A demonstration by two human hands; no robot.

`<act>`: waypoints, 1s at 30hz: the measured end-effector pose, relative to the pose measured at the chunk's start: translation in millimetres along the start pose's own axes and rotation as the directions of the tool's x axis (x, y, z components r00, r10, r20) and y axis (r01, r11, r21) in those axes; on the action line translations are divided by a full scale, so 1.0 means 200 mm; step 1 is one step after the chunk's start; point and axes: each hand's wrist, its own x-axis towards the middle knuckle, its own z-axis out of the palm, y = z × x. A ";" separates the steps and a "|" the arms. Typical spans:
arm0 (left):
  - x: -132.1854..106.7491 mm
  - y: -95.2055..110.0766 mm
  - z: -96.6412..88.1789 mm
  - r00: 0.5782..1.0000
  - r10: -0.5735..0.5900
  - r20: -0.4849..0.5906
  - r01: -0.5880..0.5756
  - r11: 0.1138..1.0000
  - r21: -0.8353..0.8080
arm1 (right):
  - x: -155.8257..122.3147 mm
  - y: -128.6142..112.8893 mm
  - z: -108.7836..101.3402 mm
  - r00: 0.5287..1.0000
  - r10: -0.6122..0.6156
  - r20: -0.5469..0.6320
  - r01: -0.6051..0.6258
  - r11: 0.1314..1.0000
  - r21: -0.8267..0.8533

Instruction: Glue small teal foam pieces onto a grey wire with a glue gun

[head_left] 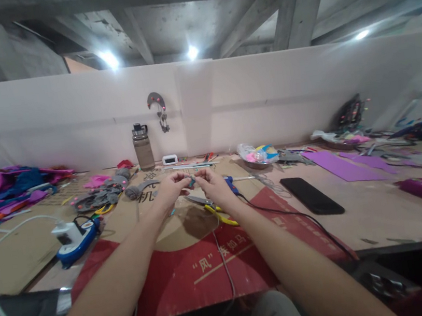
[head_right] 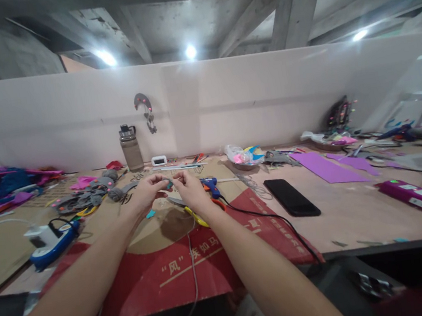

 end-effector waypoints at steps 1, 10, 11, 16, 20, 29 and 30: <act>0.00 0.00 0.00 0.999 0.025 -0.031 -0.024 1.000 0.018 | 0.00 0.00 0.00 1.000 -0.011 -0.011 0.011 1.000 0.002; 0.00 0.00 0.02 0.999 0.044 0.002 -0.044 0.999 -0.030 | -0.02 -0.03 -0.02 0.995 -0.084 -0.058 0.076 0.989 -0.128; -0.01 0.00 0.02 0.999 0.039 0.009 -0.039 0.999 -0.036 | -0.02 -0.04 -0.02 0.995 -0.076 -0.064 0.067 0.989 -0.130; -0.01 0.00 0.03 0.997 -0.037 0.063 0.044 0.993 -0.111 | -0.02 -0.04 -0.02 0.995 -0.064 -0.079 0.050 0.985 -0.163; -0.02 0.01 0.03 0.997 -0.050 0.062 0.056 0.994 -0.092 | -0.02 -0.04 -0.02 0.995 -0.076 -0.065 0.063 0.982 -0.180; -0.02 0.01 0.03 0.998 -0.057 0.015 0.057 0.998 -0.033 | -0.03 -0.05 -0.02 0.995 -0.086 -0.045 0.071 0.959 -0.273; -0.02 0.01 0.02 0.998 -0.052 0.022 0.053 0.998 -0.026 | -0.03 -0.05 -0.02 0.995 -0.084 -0.047 0.067 0.955 -0.288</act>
